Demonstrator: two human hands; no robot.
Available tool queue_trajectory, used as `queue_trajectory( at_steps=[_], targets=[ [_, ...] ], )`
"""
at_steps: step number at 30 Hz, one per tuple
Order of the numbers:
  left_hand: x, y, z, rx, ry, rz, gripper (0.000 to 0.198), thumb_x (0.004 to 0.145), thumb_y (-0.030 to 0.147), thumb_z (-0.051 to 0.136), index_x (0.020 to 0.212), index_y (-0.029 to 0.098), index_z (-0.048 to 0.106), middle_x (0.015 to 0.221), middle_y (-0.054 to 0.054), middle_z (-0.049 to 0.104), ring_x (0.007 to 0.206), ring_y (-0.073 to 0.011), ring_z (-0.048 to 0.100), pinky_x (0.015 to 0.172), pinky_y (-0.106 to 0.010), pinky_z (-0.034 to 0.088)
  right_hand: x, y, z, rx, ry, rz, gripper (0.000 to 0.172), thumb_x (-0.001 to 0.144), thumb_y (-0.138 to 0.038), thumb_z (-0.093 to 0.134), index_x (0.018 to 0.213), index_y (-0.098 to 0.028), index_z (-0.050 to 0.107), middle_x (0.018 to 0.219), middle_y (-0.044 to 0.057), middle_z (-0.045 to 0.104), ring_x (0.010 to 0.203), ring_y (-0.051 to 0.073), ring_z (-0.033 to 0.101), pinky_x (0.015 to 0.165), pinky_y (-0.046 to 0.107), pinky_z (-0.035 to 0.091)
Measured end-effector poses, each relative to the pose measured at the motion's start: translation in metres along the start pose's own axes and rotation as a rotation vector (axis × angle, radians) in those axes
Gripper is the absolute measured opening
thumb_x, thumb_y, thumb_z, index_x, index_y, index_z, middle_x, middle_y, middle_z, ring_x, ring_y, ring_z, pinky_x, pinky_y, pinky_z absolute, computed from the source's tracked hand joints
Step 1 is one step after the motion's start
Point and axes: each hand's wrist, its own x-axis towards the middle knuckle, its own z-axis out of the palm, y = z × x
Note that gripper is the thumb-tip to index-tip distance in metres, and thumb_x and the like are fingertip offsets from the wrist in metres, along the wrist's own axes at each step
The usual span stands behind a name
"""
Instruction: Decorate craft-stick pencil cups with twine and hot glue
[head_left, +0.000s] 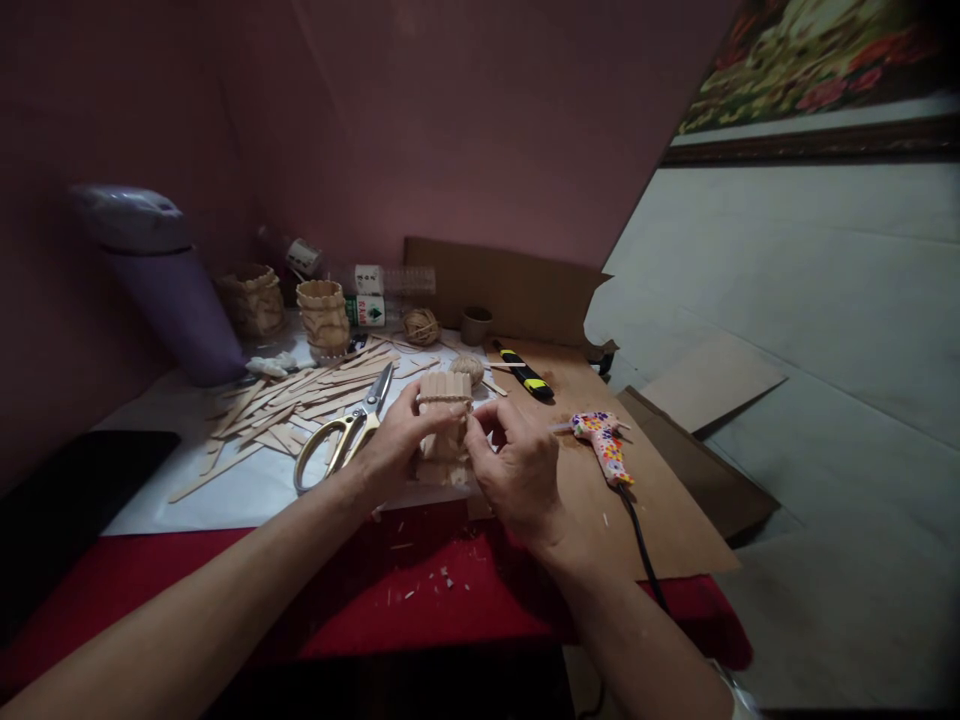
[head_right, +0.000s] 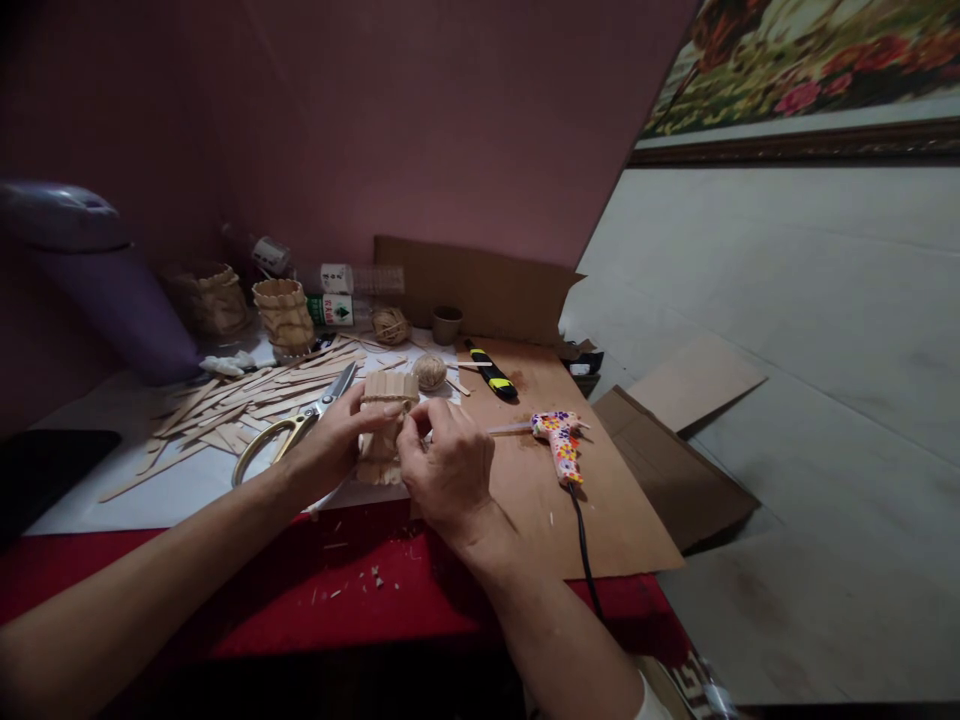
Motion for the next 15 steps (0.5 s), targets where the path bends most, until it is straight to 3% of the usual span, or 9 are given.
queue_trajectory(
  at_steps=[11,15],
  targets=[
    [-0.0038,0.0075,0.0069,-0.034,0.098,-0.042,0.049,0.061,0.030,0.082,0.102,0.019,0.058,0.083,0.000,0.065,0.070,-0.0154,0.060,0.060,-0.025,0.050,0.0005,-0.0025,-0.0035,0.054,-0.025,-0.044,0.012,0.088,-0.016,0.057,0.080,-0.019,0.065,0.073,0.002,0.068,0.062,0.014,0.057,0.060,0.027,0.041],
    [-0.0049,0.0069,0.0060,-0.040,0.073,-0.074,0.043,0.065,0.032,0.078,0.103,0.021,0.060,0.084,0.000,0.066,0.071,-0.0164,0.061,0.060,-0.026,0.052,0.0003,-0.0023,-0.0036,0.057,-0.023,-0.053,0.011,0.089,-0.016,0.057,0.082,-0.019,0.065,0.075,0.002,0.068,0.063,0.014,0.057,0.061,0.027,0.041]
  ],
)
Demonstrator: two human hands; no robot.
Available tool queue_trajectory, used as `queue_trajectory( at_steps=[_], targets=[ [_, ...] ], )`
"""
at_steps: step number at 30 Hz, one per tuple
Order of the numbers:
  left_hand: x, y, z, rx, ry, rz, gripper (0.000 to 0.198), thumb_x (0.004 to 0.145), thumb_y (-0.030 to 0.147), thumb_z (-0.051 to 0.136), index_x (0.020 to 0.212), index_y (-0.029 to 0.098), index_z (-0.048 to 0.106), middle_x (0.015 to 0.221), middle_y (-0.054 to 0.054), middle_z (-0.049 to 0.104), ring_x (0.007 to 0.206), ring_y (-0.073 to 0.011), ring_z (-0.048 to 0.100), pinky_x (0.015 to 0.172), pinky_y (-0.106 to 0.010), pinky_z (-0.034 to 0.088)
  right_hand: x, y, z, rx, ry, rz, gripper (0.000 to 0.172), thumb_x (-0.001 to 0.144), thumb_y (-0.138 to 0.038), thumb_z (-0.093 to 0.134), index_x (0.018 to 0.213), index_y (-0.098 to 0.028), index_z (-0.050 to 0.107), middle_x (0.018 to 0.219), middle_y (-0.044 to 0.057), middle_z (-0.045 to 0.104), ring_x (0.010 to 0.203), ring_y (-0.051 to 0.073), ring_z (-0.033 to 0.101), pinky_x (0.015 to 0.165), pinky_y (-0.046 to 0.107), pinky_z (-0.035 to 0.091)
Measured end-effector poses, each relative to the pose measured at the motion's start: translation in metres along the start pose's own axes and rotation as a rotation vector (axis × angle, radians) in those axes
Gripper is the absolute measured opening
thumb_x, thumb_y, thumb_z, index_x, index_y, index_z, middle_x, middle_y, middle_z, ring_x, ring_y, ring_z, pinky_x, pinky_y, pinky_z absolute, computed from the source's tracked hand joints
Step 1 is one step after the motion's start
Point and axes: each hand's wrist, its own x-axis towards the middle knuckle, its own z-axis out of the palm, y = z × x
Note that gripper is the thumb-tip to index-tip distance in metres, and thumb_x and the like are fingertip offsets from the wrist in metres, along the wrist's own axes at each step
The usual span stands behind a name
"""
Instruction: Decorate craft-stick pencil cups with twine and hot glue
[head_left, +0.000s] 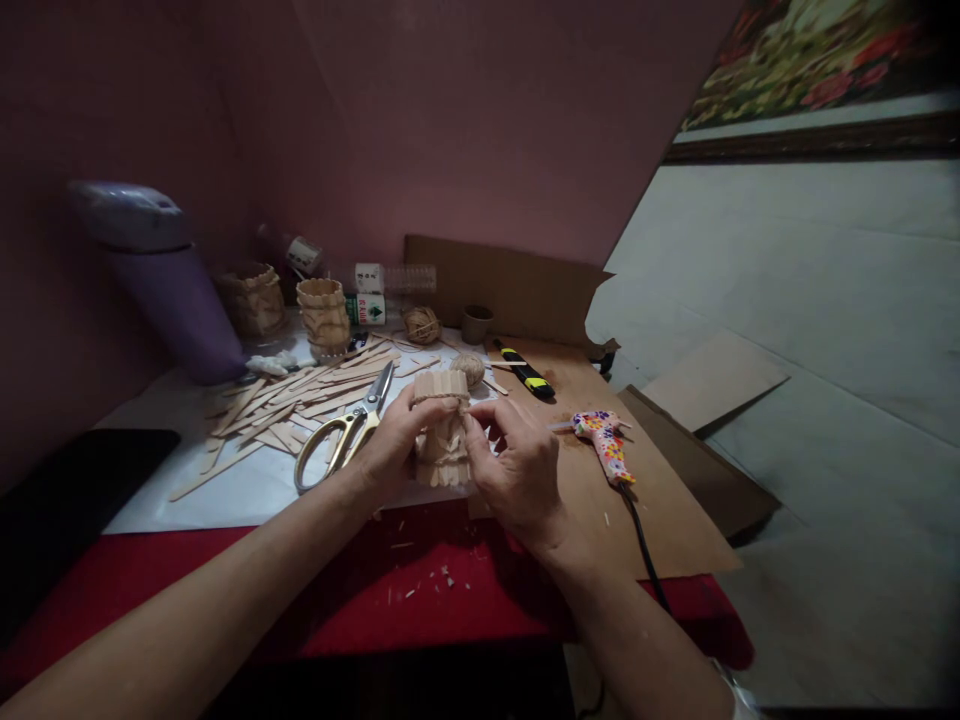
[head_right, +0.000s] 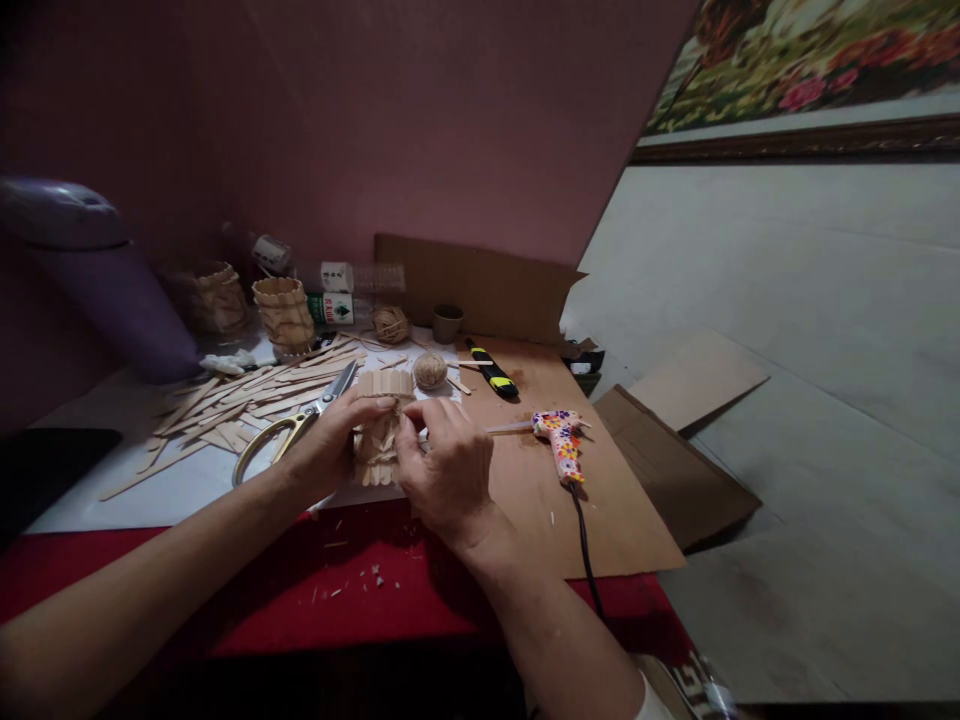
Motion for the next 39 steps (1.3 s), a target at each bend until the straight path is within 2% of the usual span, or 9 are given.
queue_trajectory(
  at_steps=[6,9,15,21,28,34,39],
  targets=[
    [-0.0015,0.0006,-0.0007,-0.072,-0.022,-0.073,0.042,0.063,0.032,0.078,0.100,0.021,0.062,0.081,-0.001,0.067,0.068,-0.0185,0.063,0.057,-0.029,0.053,-0.0003,0.0007,-0.0003,0.034,0.010,-0.021,0.009,0.090,-0.017,0.058,0.088,-0.019,0.066,0.079,0.003,0.070,0.069,0.015,0.060,0.062,0.027,0.044],
    [-0.0018,0.0017,0.0000,-0.114,-0.039,-0.106,0.041,0.063,0.031,0.078,0.101,0.021,0.064,0.081,-0.001,0.068,0.067,-0.0196,0.064,0.058,-0.031,0.053,-0.0002,0.0013,-0.0009,0.081,0.001,-0.050,0.014,0.090,-0.014,0.055,0.091,-0.020,0.068,0.082,0.004,0.070,0.073,0.016,0.062,0.065,0.028,0.047],
    [-0.0021,0.0015,-0.0038,-0.135,-0.059,-0.148,0.036,0.068,0.034,0.079,0.098,0.020,0.065,0.077,-0.001,0.067,0.065,-0.0176,0.063,0.053,-0.027,0.051,0.0007,0.0011,-0.0026,0.099,-0.007,-0.079,0.016,0.089,-0.012,0.055,0.089,-0.020,0.069,0.082,0.004,0.070,0.074,0.017,0.062,0.066,0.030,0.048],
    [-0.0007,-0.0010,-0.0049,-0.123,-0.133,-0.055,0.043,0.066,0.028,0.083,0.104,0.019,0.064,0.086,-0.003,0.070,0.071,-0.0174,0.066,0.062,-0.028,0.055,0.0002,0.0011,-0.0023,0.103,-0.014,-0.074,0.016,0.087,-0.011,0.054,0.088,-0.019,0.068,0.083,0.005,0.070,0.074,0.017,0.061,0.066,0.030,0.048],
    [-0.0020,0.0032,-0.0034,-0.166,-0.034,-0.140,0.033,0.063,0.029,0.078,0.090,0.019,0.063,0.072,0.000,0.066,0.059,-0.0162,0.061,0.053,-0.028,0.052,0.0018,-0.0006,-0.0052,0.163,0.010,0.023,0.012,0.091,-0.018,0.055,0.091,-0.019,0.067,0.083,0.004,0.069,0.077,0.017,0.062,0.065,0.029,0.048],
    [-0.0013,0.0053,-0.0031,-0.167,-0.044,-0.086,0.032,0.061,0.026,0.078,0.089,0.018,0.064,0.071,0.000,0.066,0.059,-0.0160,0.061,0.052,-0.027,0.052,0.0013,-0.0004,-0.0051,0.186,0.039,-0.050,0.011,0.091,-0.017,0.057,0.092,-0.020,0.068,0.088,0.006,0.067,0.082,0.019,0.062,0.065,0.030,0.048],
    [-0.0020,0.0050,-0.0023,-0.181,-0.070,-0.084,0.032,0.063,0.026,0.079,0.090,0.018,0.065,0.073,-0.001,0.067,0.061,-0.0161,0.061,0.052,-0.027,0.053,0.0006,0.0003,-0.0024,0.166,-0.012,-0.093,0.014,0.089,-0.013,0.057,0.090,-0.020,0.069,0.085,0.006,0.066,0.081,0.019,0.061,0.066,0.032,0.049]
  ],
)
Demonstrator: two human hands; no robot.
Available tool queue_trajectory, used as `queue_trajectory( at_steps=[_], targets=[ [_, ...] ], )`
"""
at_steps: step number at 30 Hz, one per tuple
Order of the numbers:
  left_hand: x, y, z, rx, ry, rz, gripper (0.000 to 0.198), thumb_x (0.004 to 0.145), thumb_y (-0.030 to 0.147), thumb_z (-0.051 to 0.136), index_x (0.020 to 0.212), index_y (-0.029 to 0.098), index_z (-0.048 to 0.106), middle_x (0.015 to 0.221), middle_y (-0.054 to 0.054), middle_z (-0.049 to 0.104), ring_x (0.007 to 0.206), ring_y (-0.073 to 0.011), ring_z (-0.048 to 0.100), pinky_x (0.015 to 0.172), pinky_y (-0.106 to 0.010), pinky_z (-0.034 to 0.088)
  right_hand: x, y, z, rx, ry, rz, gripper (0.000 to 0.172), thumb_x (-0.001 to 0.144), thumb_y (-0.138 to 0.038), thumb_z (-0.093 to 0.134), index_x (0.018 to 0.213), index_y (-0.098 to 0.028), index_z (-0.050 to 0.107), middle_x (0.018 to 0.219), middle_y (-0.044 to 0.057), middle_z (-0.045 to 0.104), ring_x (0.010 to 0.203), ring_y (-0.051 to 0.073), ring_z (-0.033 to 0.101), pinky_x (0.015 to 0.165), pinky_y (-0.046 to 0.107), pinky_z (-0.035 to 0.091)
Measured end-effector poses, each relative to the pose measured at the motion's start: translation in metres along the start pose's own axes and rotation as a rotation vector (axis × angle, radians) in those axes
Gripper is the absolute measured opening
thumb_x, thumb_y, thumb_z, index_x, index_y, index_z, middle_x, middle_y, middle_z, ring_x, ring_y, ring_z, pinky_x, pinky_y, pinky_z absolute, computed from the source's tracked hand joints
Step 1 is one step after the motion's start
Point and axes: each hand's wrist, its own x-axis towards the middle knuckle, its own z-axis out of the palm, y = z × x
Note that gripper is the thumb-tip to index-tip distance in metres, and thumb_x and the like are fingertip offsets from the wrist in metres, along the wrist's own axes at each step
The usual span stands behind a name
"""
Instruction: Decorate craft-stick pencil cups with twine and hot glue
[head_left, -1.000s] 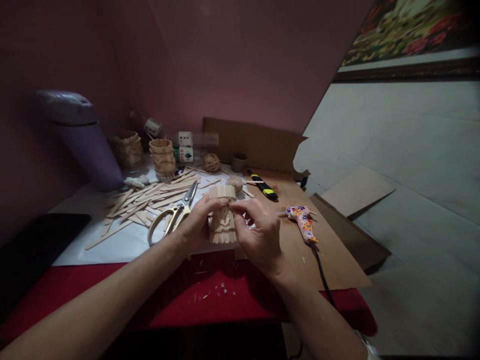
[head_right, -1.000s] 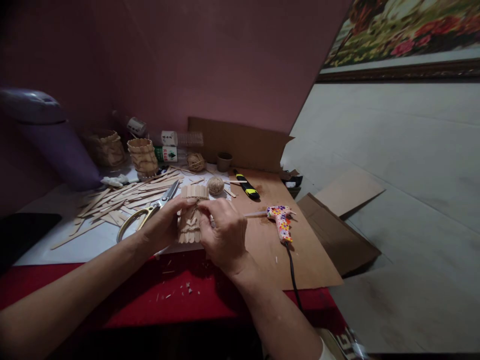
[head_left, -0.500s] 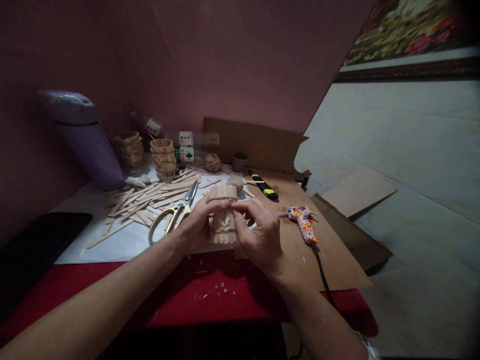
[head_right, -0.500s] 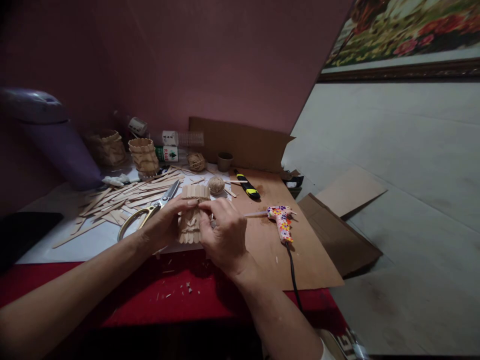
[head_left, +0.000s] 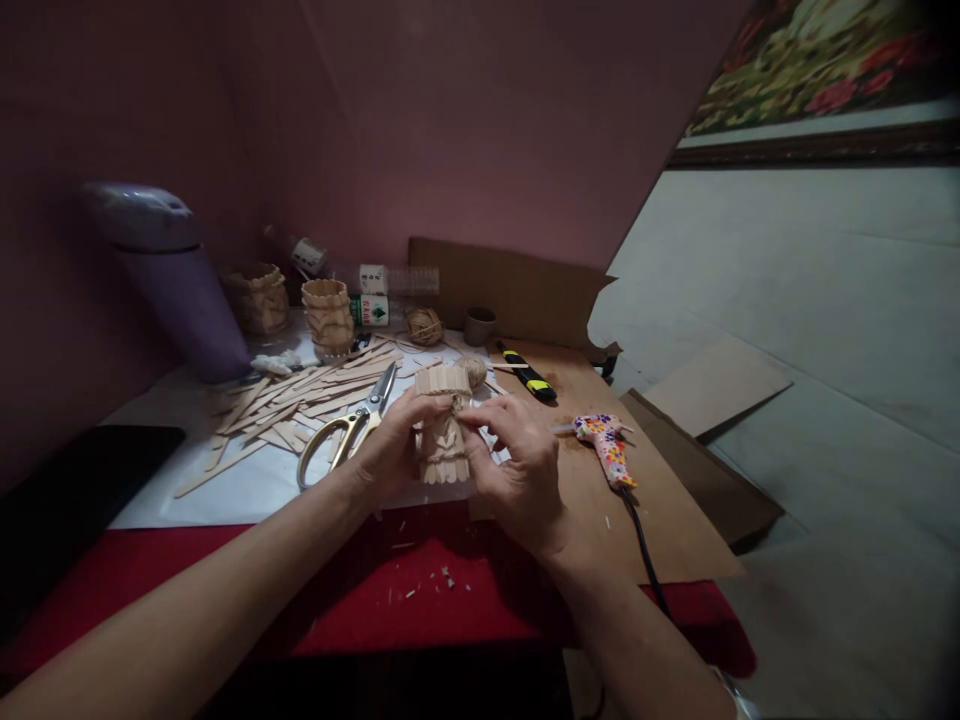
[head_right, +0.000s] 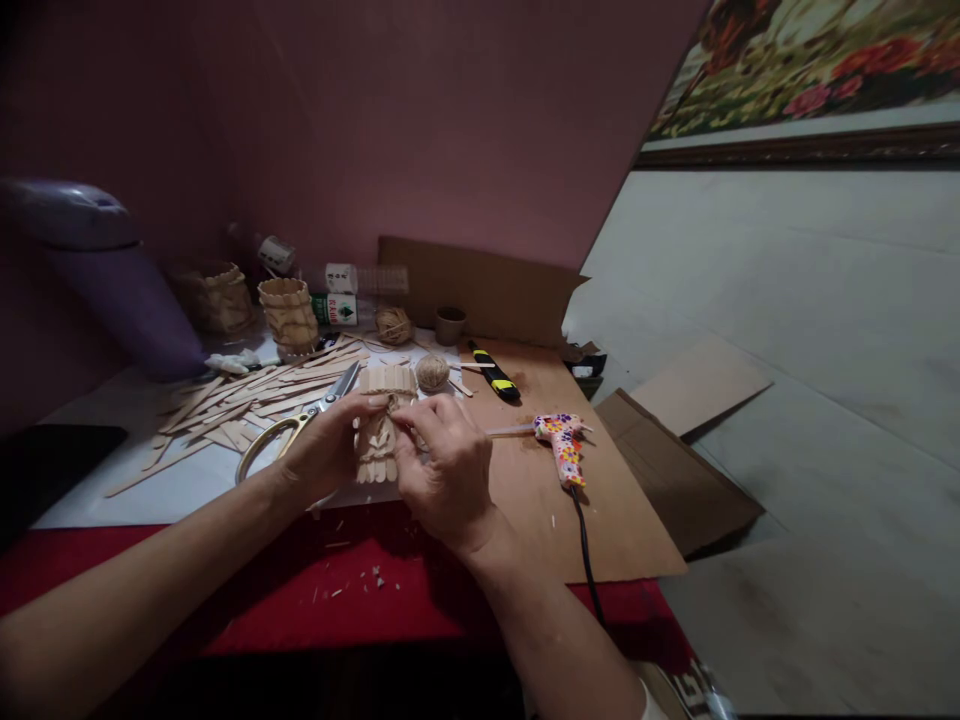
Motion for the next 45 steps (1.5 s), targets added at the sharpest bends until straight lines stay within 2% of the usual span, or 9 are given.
queue_trajectory(
  at_steps=[5,10,16,23,28,32,38,41,45],
  targets=[
    [0.000,-0.002,-0.002,0.020,0.062,-0.021,0.030,0.063,0.027,0.078,0.087,0.018,0.063,0.071,0.000,0.064,0.059,-0.0147,0.059,0.051,-0.026,0.051,-0.001,0.000,0.000,-0.006,-0.017,-0.019,0.015,0.089,-0.011,0.055,0.091,-0.018,0.069,0.085,0.007,0.066,0.081,0.020,0.060,0.068,0.034,0.049],
    [-0.001,-0.002,-0.001,0.036,0.074,-0.029,0.030,0.063,0.028,0.078,0.086,0.019,0.062,0.071,0.001,0.064,0.060,-0.0157,0.060,0.050,-0.026,0.049,-0.001,0.001,0.000,-0.018,-0.028,-0.034,0.017,0.090,-0.011,0.054,0.094,-0.017,0.070,0.085,0.007,0.066,0.081,0.021,0.061,0.071,0.036,0.050],
    [-0.001,0.001,-0.001,0.039,0.012,-0.045,0.035,0.066,0.035,0.077,0.096,0.021,0.064,0.079,-0.001,0.066,0.065,-0.0175,0.062,0.052,-0.027,0.050,-0.001,0.002,0.000,-0.036,-0.017,-0.021,0.016,0.090,-0.011,0.055,0.092,-0.018,0.068,0.085,0.007,0.067,0.081,0.020,0.061,0.070,0.034,0.049],
    [-0.005,0.003,0.001,0.105,-0.070,0.028,0.043,0.066,0.027,0.077,0.105,0.021,0.063,0.091,-0.002,0.067,0.077,-0.0187,0.062,0.060,-0.029,0.053,0.001,-0.001,-0.001,-0.085,0.010,0.039,0.007,0.090,-0.017,0.058,0.088,-0.019,0.064,0.083,0.005,0.067,0.078,0.019,0.060,0.066,0.031,0.045],
    [-0.005,0.005,0.004,0.108,-0.079,0.027,0.044,0.064,0.024,0.077,0.105,0.020,0.061,0.087,-0.001,0.065,0.074,-0.0181,0.062,0.060,-0.029,0.054,0.003,-0.001,-0.001,-0.053,0.002,0.108,0.011,0.088,-0.017,0.056,0.078,-0.020,0.058,0.078,0.003,0.063,0.073,0.017,0.058,0.063,0.030,0.044],
    [-0.001,0.003,-0.001,0.099,-0.101,0.017,0.049,0.065,0.025,0.074,0.113,0.021,0.060,0.089,-0.002,0.067,0.072,-0.0186,0.064,0.059,-0.030,0.055,0.002,0.001,-0.002,0.033,0.052,0.204,0.004,0.087,-0.022,0.056,0.085,-0.020,0.058,0.078,0.002,0.063,0.065,0.015,0.057,0.060,0.029,0.044],
    [0.001,0.005,-0.007,0.095,-0.110,0.013,0.037,0.071,0.025,0.070,0.106,0.018,0.061,0.083,-0.003,0.066,0.067,-0.0176,0.062,0.056,-0.030,0.054,0.002,0.005,-0.002,0.390,0.054,0.436,0.016,0.093,-0.031,0.049,0.103,-0.020,0.057,0.068,-0.001,0.064,0.059,0.014,0.060,0.056,0.027,0.045],
    [-0.001,0.008,-0.003,0.116,-0.074,0.047,0.033,0.069,0.026,0.071,0.100,0.017,0.062,0.081,-0.003,0.065,0.066,-0.0174,0.061,0.054,-0.029,0.053,0.004,0.006,-0.002,0.481,0.030,0.472,0.023,0.096,-0.040,0.048,0.098,-0.020,0.060,0.065,-0.001,0.064,0.059,0.013,0.059,0.054,0.026,0.043],
    [-0.003,0.011,0.003,0.175,0.025,0.090,0.039,0.065,0.023,0.074,0.101,0.018,0.062,0.079,-0.001,0.065,0.066,-0.0169,0.060,0.054,-0.028,0.052,0.006,0.007,0.000,0.497,-0.026,0.502,0.022,0.089,-0.042,0.063,0.091,-0.019,0.062,0.069,0.000,0.065,0.061,0.013,0.059,0.055,0.025,0.045]
  ],
)
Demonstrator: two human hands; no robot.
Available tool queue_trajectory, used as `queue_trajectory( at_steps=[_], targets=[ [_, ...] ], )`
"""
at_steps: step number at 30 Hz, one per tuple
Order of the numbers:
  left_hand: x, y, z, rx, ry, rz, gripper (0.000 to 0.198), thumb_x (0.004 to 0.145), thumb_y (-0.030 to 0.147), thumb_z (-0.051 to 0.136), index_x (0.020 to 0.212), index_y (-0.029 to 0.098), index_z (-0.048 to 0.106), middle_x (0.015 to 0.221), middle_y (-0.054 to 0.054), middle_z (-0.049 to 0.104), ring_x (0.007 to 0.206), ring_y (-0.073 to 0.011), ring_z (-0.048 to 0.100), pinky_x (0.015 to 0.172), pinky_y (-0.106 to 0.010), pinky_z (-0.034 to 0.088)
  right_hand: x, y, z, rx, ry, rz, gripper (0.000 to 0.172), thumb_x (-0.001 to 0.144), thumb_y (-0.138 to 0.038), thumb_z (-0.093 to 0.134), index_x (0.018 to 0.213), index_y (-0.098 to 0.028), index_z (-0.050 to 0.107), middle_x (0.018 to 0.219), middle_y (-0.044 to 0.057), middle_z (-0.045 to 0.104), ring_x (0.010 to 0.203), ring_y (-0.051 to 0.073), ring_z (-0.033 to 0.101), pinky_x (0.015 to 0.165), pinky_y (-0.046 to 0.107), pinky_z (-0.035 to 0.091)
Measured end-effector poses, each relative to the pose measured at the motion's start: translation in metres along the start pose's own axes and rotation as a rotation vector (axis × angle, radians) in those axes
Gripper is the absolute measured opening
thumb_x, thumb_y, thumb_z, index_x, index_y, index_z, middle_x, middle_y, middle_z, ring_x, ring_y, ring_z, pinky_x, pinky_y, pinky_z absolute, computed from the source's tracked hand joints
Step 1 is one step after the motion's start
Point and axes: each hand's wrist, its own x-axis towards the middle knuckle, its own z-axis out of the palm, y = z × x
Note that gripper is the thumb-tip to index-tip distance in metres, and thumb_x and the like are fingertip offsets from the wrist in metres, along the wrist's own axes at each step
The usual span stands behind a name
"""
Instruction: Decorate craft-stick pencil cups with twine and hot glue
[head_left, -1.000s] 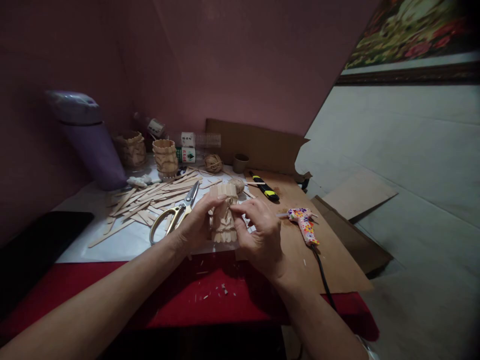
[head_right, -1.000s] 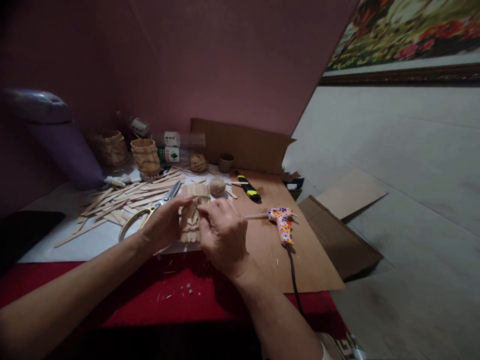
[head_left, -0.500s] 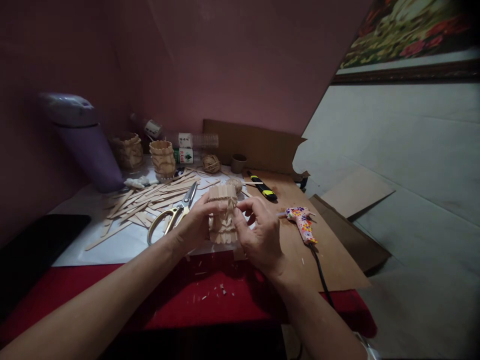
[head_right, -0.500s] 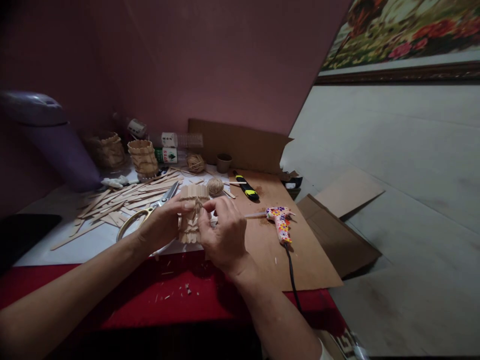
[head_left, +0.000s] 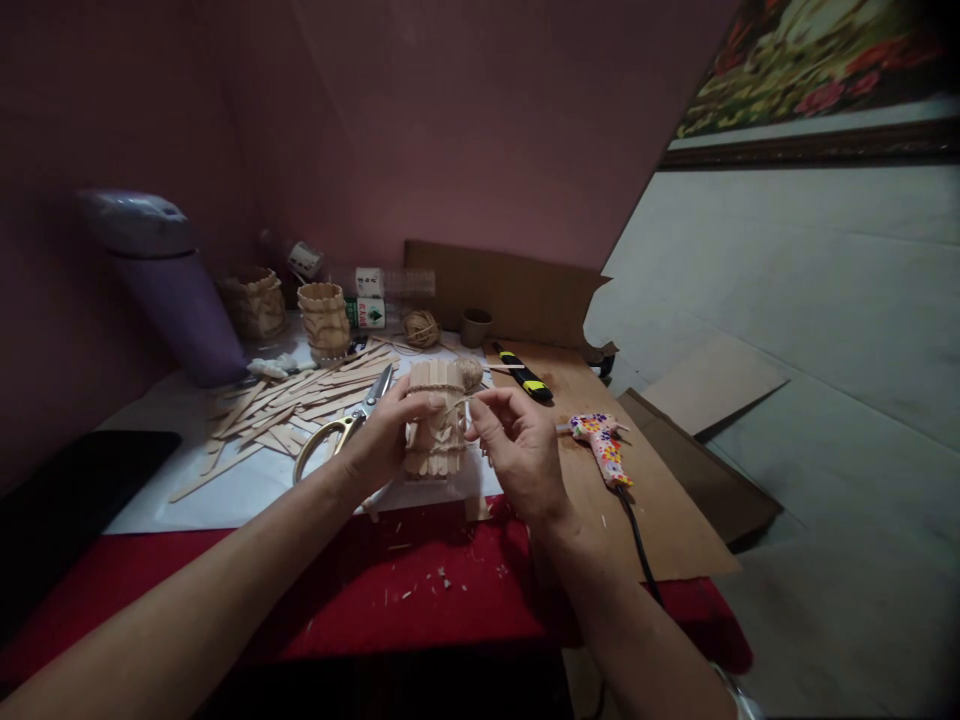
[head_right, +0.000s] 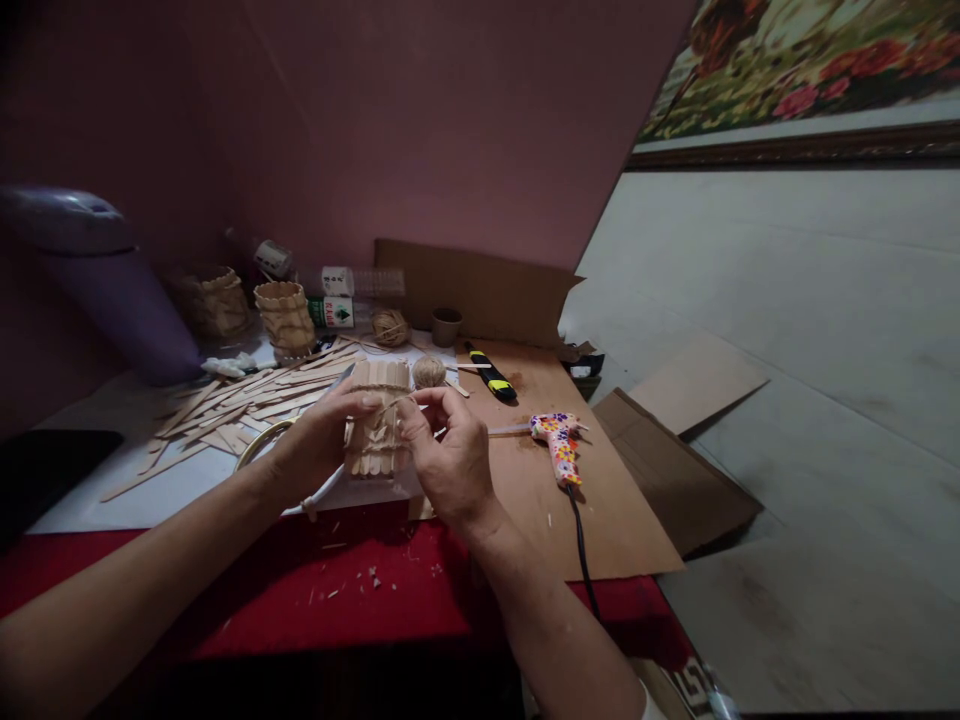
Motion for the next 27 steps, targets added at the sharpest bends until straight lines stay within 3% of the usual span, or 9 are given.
queue_trajectory(
  at_steps=[5,10,13,17,22,27],
  targets=[
    [0.000,-0.001,0.000,0.009,-0.003,-0.013,0.041,0.064,0.023,0.074,0.103,0.018,0.060,0.081,-0.002,0.066,0.068,-0.0176,0.062,0.058,-0.029,0.053,0.002,0.003,0.000,-0.006,-0.024,-0.036,0.015,0.090,-0.034,0.060,0.088,-0.019,0.061,0.070,-0.001,0.064,0.062,0.012,0.060,0.060,0.026,0.049],
    [0.002,-0.003,-0.001,0.022,-0.052,-0.042,0.047,0.065,0.026,0.074,0.109,0.018,0.060,0.085,-0.004,0.068,0.069,-0.0197,0.064,0.057,-0.031,0.054,0.004,0.003,-0.004,-0.100,-0.027,-0.143,0.022,0.093,-0.027,0.058,0.113,-0.021,0.061,0.074,-0.001,0.067,0.066,0.014,0.064,0.063,0.028,0.050],
    [0.003,-0.005,-0.003,0.027,-0.065,-0.035,0.038,0.066,0.025,0.074,0.101,0.016,0.062,0.082,-0.004,0.068,0.069,-0.0188,0.064,0.058,-0.029,0.054,0.006,0.000,-0.006,-0.201,-0.049,-0.265,0.012,0.090,-0.021,0.061,0.100,-0.021,0.068,0.084,0.002,0.071,0.076,0.016,0.065,0.070,0.029,0.050],
    [0.005,-0.009,-0.006,0.001,-0.093,-0.074,0.028,0.069,0.028,0.075,0.091,0.016,0.063,0.078,-0.004,0.067,0.066,-0.0179,0.063,0.056,-0.028,0.052,0.009,0.000,-0.007,-0.307,-0.058,-0.330,0.008,0.088,-0.017,0.062,0.083,-0.020,0.067,0.079,0.002,0.069,0.079,0.017,0.063,0.072,0.029,0.048],
    [0.005,-0.011,-0.008,0.003,-0.121,-0.101,0.028,0.073,0.031,0.071,0.095,0.015,0.066,0.078,-0.007,0.068,0.064,-0.0194,0.063,0.055,-0.030,0.053,0.012,0.005,-0.008,-0.359,-0.048,-0.386,0.009,0.087,-0.015,0.062,0.079,-0.019,0.063,0.078,0.001,0.066,0.076,0.016,0.061,0.070,0.029,0.046],
    [0.001,-0.009,-0.006,0.058,-0.224,-0.020,0.027,0.074,0.026,0.067,0.099,0.015,0.067,0.081,-0.007,0.070,0.065,-0.0197,0.063,0.056,-0.030,0.053,0.012,0.003,-0.010,-0.426,-0.017,-0.458,0.010,0.087,-0.013,0.060,0.079,-0.020,0.062,0.079,0.001,0.065,0.075,0.016,0.060,0.069,0.028,0.045]
  ],
)
